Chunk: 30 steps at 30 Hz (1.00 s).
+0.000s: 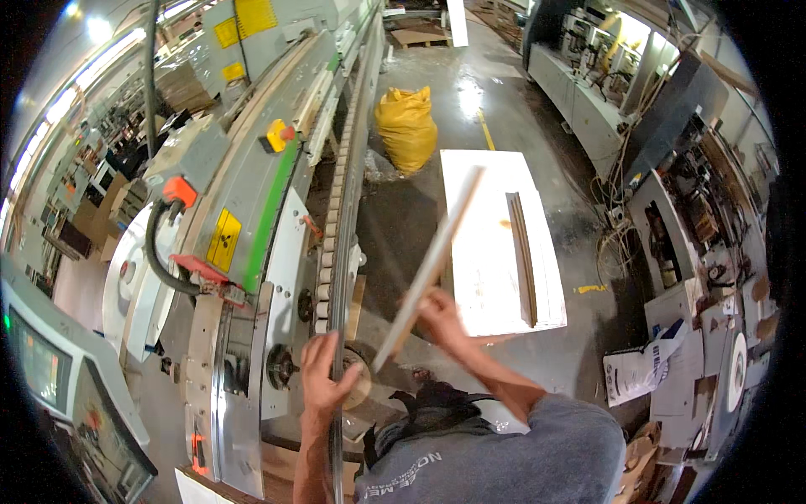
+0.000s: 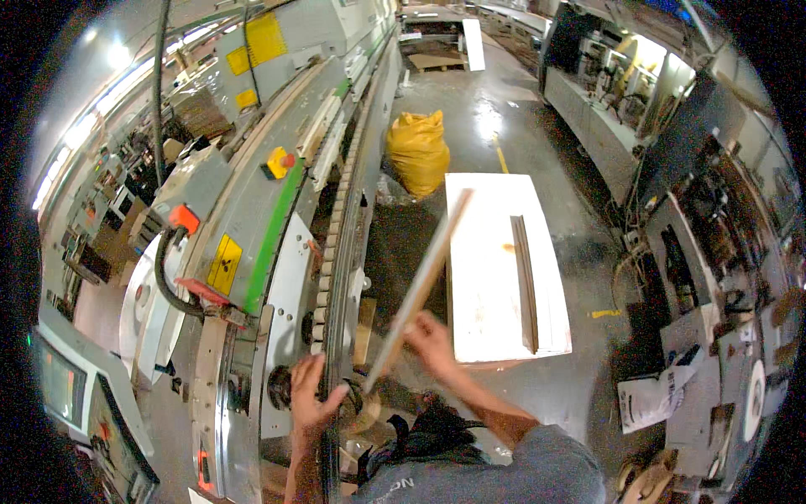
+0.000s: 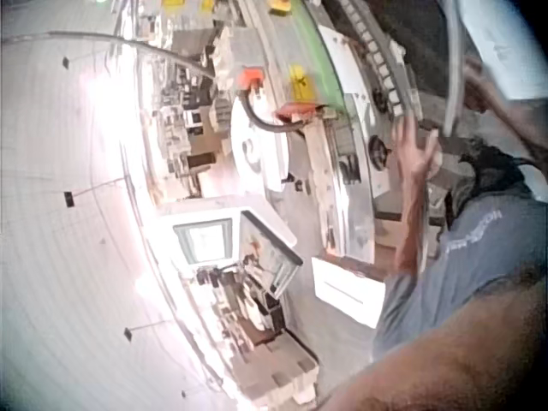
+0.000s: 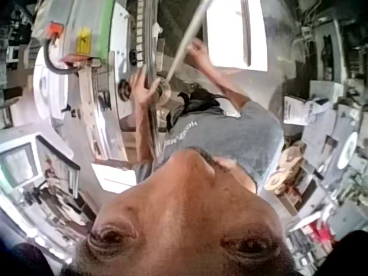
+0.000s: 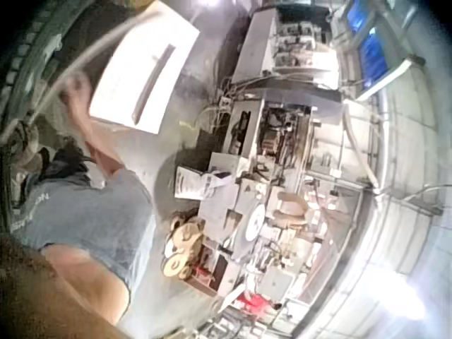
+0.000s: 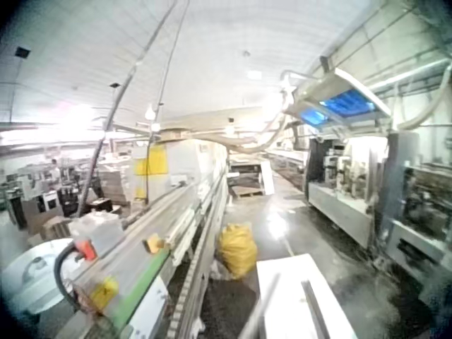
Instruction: The person processes white wooden furniture components by placing them into an industrial edge-banding or finishing machine, picking each piece up from a stack and feeding it into the guide rail.
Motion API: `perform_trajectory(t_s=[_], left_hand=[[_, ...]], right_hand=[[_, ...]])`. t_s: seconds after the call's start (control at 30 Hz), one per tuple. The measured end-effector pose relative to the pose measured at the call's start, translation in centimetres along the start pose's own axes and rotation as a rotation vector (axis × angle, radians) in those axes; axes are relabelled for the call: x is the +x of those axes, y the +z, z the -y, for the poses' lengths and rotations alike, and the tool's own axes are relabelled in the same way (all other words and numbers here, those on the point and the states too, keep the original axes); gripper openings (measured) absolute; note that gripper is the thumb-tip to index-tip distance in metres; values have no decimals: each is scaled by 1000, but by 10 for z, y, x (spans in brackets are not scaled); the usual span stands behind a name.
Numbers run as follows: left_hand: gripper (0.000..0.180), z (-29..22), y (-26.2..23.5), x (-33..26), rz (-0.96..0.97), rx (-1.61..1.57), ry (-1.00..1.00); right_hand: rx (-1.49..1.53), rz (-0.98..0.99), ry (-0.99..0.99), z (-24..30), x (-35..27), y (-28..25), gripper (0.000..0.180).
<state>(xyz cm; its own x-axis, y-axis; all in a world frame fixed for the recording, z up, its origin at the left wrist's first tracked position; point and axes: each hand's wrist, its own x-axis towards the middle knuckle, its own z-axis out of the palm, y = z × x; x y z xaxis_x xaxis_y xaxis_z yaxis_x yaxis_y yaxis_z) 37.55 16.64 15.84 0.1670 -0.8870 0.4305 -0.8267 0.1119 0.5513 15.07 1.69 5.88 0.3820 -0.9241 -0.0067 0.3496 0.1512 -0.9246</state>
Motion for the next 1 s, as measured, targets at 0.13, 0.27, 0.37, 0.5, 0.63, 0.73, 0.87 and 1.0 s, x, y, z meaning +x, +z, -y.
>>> perform_trajectory(t_s=[0.13,0.27,0.37,0.5,0.63,0.73,0.87,1.0], left_hand=[[43,3,-27,-52,104,-176,-230],[46,17,-79,-138,-95,-29,-364],[44,15,-116,-203,-180,84,-532],[41,35,-156,-277,-281,317,-467],[35,65,-179,-300,-271,412,-498],[34,99,-185,-299,-286,447,-467],[34,144,-188,-288,-379,539,-250],[33,149,-185,-290,-458,718,-339]], right_hand=[[385,362,213,-21,-33,127,40],[37,667,223,-45,-67,194,38],[-188,851,427,-45,-87,236,35],[-159,964,491,-65,-101,291,44],[-137,917,563,-115,-110,327,65],[-173,896,467,-139,-104,353,82],[-180,848,452,-148,-92,376,80],[-58,772,448,-160,-85,388,63]])
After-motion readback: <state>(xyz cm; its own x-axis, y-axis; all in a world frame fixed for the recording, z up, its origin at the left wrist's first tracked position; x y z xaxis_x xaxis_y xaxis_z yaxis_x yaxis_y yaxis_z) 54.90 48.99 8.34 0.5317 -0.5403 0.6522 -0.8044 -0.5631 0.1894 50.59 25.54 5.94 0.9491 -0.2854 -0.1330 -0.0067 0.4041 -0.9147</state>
